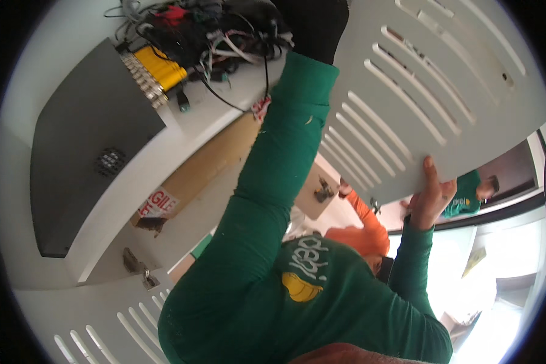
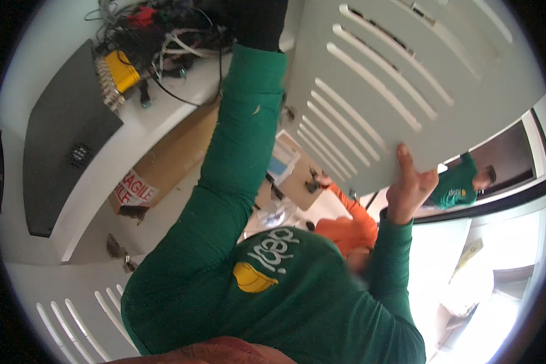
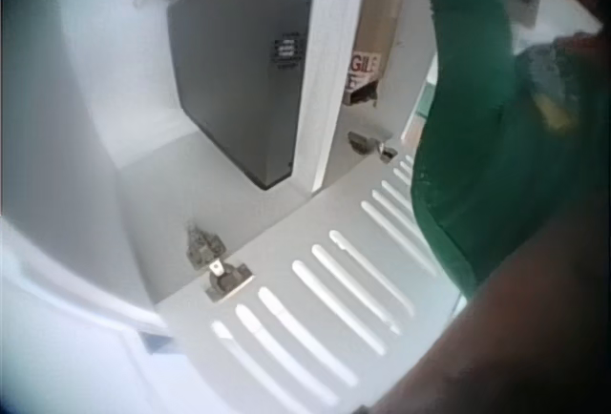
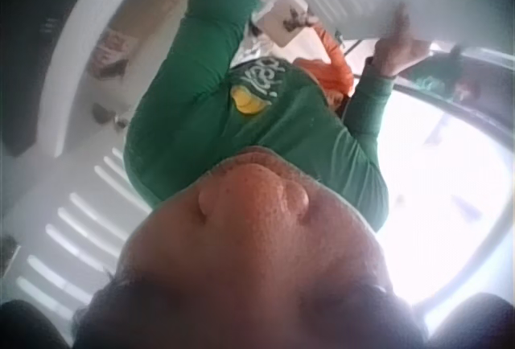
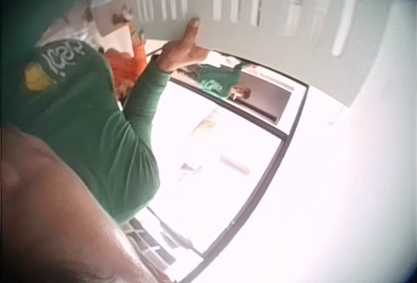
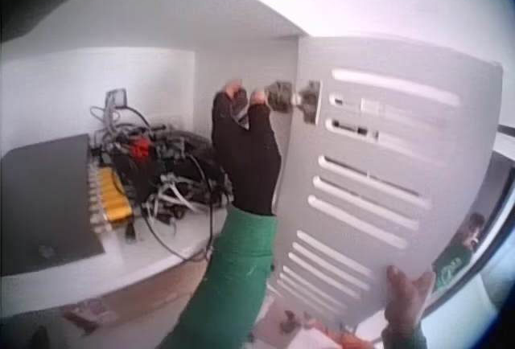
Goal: The person carries a white cabinet door into an office and positions it against a wall cabinet. They use a power drill to secure the door hinges to the cabinet frame, repeatedly adjusting the door and drilling screws into the hinge mounts.
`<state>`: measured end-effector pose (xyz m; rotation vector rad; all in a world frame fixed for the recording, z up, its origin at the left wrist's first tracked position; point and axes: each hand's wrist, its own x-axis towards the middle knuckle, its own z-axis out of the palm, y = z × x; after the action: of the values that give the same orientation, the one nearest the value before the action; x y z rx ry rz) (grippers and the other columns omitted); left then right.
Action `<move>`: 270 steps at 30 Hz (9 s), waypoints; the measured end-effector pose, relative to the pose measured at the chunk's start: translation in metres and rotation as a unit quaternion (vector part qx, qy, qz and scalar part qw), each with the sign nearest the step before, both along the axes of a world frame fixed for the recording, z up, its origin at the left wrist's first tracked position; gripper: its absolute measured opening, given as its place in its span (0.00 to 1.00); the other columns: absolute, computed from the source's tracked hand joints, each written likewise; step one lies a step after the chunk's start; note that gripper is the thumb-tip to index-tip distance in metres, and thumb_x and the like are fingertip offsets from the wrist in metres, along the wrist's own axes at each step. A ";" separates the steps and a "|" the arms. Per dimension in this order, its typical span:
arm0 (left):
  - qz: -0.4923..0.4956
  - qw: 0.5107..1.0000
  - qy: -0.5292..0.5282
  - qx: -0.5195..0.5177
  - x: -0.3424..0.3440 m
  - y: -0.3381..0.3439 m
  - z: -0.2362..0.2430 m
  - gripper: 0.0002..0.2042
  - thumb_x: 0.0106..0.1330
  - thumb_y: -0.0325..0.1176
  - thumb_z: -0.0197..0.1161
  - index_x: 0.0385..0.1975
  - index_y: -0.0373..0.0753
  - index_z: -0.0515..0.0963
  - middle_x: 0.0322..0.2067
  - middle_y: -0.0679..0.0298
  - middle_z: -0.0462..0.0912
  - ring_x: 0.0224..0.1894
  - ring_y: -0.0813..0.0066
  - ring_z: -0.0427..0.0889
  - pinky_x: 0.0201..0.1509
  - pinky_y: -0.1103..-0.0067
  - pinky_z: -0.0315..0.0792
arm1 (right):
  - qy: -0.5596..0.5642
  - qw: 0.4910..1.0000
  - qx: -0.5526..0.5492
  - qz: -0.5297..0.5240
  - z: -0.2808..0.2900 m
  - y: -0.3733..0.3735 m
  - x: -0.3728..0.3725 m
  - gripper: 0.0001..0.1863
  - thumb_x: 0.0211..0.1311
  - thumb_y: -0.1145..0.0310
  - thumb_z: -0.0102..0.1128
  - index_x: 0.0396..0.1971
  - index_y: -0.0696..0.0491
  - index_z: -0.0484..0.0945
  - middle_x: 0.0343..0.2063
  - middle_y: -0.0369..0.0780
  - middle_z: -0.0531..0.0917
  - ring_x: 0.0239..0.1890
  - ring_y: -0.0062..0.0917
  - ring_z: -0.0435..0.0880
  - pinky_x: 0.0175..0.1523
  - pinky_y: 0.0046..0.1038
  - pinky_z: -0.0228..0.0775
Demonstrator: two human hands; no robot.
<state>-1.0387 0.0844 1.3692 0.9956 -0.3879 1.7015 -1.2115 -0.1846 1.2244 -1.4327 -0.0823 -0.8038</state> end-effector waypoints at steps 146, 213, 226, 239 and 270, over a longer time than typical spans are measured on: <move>-0.394 0.612 0.530 0.435 -0.202 -0.070 -0.549 0.29 0.52 0.39 0.73 0.54 0.38 0.74 0.48 0.53 0.78 0.51 0.51 0.78 0.56 0.65 0.73 | -0.033 0.996 -0.086 0.006 -0.020 -0.037 0.020 0.11 0.61 0.72 0.67 0.41 0.60 0.83 0.38 0.44 0.86 0.43 0.33 0.86 0.53 0.31 0.77; -0.255 0.868 0.372 0.210 -0.225 0.014 -0.234 0.22 0.58 0.27 0.71 0.52 0.34 0.73 0.43 0.60 0.83 0.43 0.71 0.84 0.49 0.76 0.79 | -0.022 0.999 -0.024 0.024 -0.007 0.000 -0.008 0.14 0.63 0.78 0.63 0.48 0.61 0.76 0.41 0.42 0.84 0.41 0.24 0.84 0.50 0.25 0.75; -0.184 0.916 0.283 0.217 -0.173 0.009 -0.178 0.21 0.57 0.31 0.72 0.50 0.35 0.75 0.44 0.56 0.82 0.43 0.60 0.85 0.50 0.70 0.79 | -0.024 1.000 0.000 0.008 -0.008 0.012 -0.015 0.14 0.63 0.78 0.63 0.47 0.62 0.76 0.41 0.42 0.84 0.40 0.25 0.85 0.50 0.26 0.76; -0.222 0.898 0.334 0.179 -0.151 0.013 -0.168 0.26 0.62 0.34 0.72 0.57 0.37 0.70 0.50 0.59 0.78 0.51 0.71 0.80 0.54 0.76 0.77 | -0.012 1.000 0.009 -0.010 -0.009 0.014 -0.018 0.15 0.59 0.78 0.66 0.46 0.61 0.76 0.40 0.43 0.84 0.41 0.25 0.84 0.51 0.26 0.73; -0.281 0.936 0.160 0.137 -0.117 0.051 -0.040 0.14 0.65 0.32 0.66 0.48 0.34 0.78 0.43 0.60 0.84 0.45 0.72 0.83 0.52 0.77 0.76 | -0.019 1.000 0.001 -0.016 -0.011 0.016 -0.025 0.13 0.59 0.76 0.67 0.43 0.60 0.78 0.37 0.39 0.84 0.37 0.23 0.82 0.48 0.24 0.72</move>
<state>-1.1554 0.1351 1.3296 1.2022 -0.6361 0.9654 -1.2368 -0.1681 1.2139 -1.4197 -0.0888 -0.8574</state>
